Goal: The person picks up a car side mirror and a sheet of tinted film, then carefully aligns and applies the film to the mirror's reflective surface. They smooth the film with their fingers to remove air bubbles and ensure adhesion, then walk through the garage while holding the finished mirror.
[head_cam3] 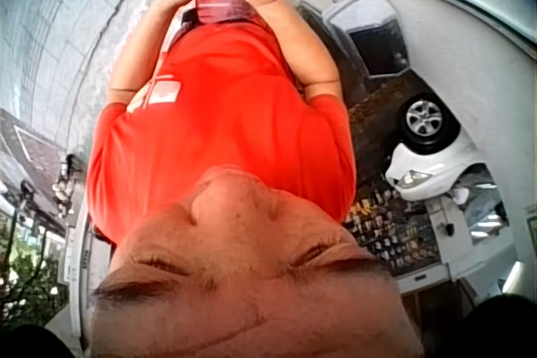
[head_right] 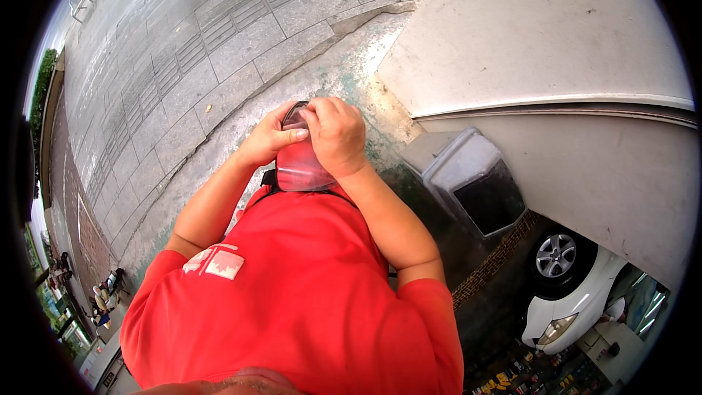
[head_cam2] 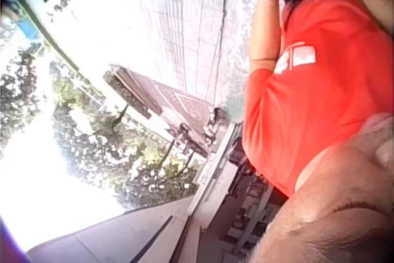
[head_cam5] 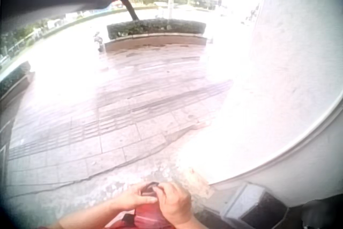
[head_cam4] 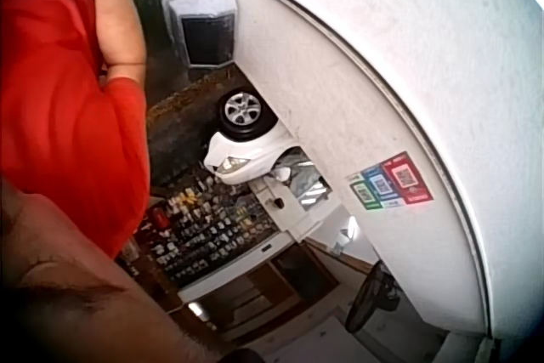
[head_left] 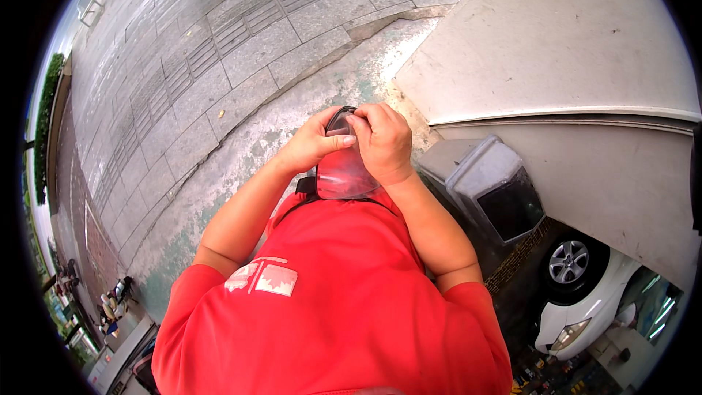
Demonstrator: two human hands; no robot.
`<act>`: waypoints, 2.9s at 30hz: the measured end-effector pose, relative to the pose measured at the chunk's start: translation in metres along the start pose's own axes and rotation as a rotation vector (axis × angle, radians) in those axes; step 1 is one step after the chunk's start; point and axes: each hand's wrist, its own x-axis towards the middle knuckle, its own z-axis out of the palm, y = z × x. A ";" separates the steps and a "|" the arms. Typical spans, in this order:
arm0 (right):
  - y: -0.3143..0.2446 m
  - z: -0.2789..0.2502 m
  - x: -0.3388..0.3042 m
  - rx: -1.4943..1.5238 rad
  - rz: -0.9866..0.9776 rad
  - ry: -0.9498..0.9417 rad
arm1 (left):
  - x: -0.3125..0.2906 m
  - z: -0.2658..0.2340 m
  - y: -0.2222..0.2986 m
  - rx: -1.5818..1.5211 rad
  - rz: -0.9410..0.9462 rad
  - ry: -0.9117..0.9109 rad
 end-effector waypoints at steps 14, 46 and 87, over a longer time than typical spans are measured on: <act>0.000 -0.001 0.001 0.224 0.181 0.005 | -0.001 -0.002 -0.001 -0.049 0.014 0.040; 0.005 0.011 0.002 -0.129 -0.122 0.039 | -0.004 0.001 -0.004 0.010 0.056 0.097; -0.004 -0.006 -0.042 0.512 0.379 -0.091 | -0.011 -0.002 -0.023 -0.346 0.270 0.558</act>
